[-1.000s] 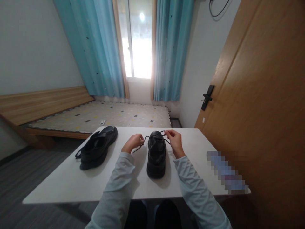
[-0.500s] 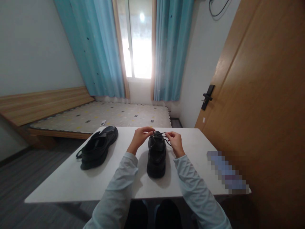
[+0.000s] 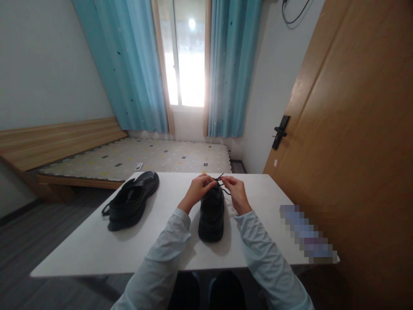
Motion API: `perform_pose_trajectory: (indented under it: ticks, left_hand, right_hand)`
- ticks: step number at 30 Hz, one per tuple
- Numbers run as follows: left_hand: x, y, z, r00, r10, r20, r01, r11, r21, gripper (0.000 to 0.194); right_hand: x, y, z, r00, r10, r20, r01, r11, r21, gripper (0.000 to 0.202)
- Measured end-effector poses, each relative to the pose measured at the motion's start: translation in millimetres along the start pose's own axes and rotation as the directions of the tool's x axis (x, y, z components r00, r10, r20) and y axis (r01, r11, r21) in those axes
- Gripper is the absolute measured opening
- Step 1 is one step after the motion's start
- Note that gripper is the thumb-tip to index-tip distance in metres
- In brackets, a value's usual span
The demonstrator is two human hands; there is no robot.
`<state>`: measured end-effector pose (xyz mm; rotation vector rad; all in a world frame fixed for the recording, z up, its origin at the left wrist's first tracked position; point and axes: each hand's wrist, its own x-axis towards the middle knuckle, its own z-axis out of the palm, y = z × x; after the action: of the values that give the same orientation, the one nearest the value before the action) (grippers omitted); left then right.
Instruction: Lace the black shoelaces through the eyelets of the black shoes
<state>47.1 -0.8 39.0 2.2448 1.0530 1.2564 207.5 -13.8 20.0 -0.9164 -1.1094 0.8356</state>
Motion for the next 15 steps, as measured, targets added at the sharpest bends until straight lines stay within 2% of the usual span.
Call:
perform_pose_trajectory:
  ticks: [5, 9, 15]
  left_hand:
    - [-1.3, 1.6, 2.1, 0.998, 0.031, 0.056, -0.031, 0.999, -0.016, 0.021]
    - [-2.5, 3.8, 4.0, 0.996, 0.037, 0.079, -0.036, 0.999, -0.007, 0.018]
    - [-1.8, 7.5, 6.2, 0.996, -0.064, -0.058, 0.058, 0.994, -0.095, 0.021]
  right_hand:
    - [-1.0, -4.2, 1.8, 0.995, 0.088, -0.04, -0.084, 0.992, 0.09, 0.026]
    - [-1.6, -3.2, 3.8, 0.994, 0.108, -0.008, -0.105, 0.981, 0.166, 0.024]
    - [-5.9, -1.7, 8.1, 0.995, 0.006, 0.099, -0.021, 0.988, 0.151, 0.016]
